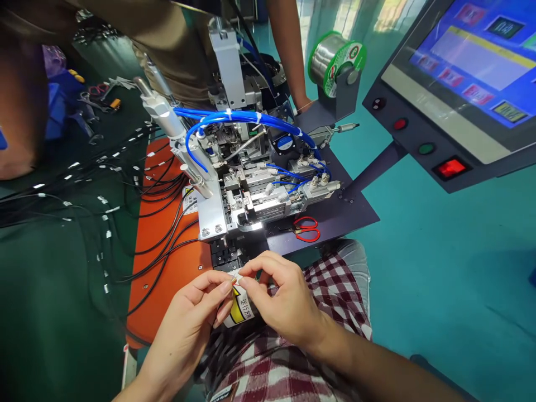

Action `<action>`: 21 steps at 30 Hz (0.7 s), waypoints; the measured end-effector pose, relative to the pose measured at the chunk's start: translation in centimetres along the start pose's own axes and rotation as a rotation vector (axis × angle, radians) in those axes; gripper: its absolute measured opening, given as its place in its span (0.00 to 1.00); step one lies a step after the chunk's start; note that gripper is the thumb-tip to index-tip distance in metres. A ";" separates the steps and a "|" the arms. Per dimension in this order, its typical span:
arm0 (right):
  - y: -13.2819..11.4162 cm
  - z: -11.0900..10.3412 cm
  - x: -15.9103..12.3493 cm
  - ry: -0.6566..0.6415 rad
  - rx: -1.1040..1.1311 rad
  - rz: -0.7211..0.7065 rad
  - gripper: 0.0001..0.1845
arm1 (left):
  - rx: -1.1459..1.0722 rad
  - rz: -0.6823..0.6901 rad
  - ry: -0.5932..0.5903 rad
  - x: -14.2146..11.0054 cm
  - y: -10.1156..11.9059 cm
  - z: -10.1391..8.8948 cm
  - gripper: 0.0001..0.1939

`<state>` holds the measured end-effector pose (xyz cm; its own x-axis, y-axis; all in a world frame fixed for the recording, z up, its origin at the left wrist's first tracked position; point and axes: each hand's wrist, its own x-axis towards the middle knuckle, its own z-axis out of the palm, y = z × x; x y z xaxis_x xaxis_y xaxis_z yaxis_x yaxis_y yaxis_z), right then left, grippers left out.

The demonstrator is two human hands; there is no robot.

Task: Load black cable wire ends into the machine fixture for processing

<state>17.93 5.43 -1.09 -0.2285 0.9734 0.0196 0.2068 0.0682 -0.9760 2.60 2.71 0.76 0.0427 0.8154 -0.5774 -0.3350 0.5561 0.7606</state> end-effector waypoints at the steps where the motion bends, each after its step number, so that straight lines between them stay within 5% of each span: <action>1: 0.0 0.1 0.0 0.002 -0.008 -0.024 0.02 | -0.003 -0.002 -0.002 0.0 0.0 0.0 0.11; 4: 0.2 0.5 -0.1 0.001 0.008 0.013 0.02 | -0.009 -0.014 -0.002 0.0 0.0 0.0 0.11; 11: 0.1 0.9 0.3 -0.138 0.296 0.413 0.10 | -0.030 -0.025 0.010 0.1 -0.1 -0.2 0.11; 21: -0.3 1.4 0.0 -0.136 0.425 0.399 0.16 | -0.067 -0.034 0.022 0.0 -0.1 0.2 0.11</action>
<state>16.51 5.12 -1.08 -0.3370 0.8671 -0.3669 -0.0902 -0.4177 -0.9041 2.79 2.73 0.75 0.0347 0.7921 -0.6094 -0.3961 0.5708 0.7192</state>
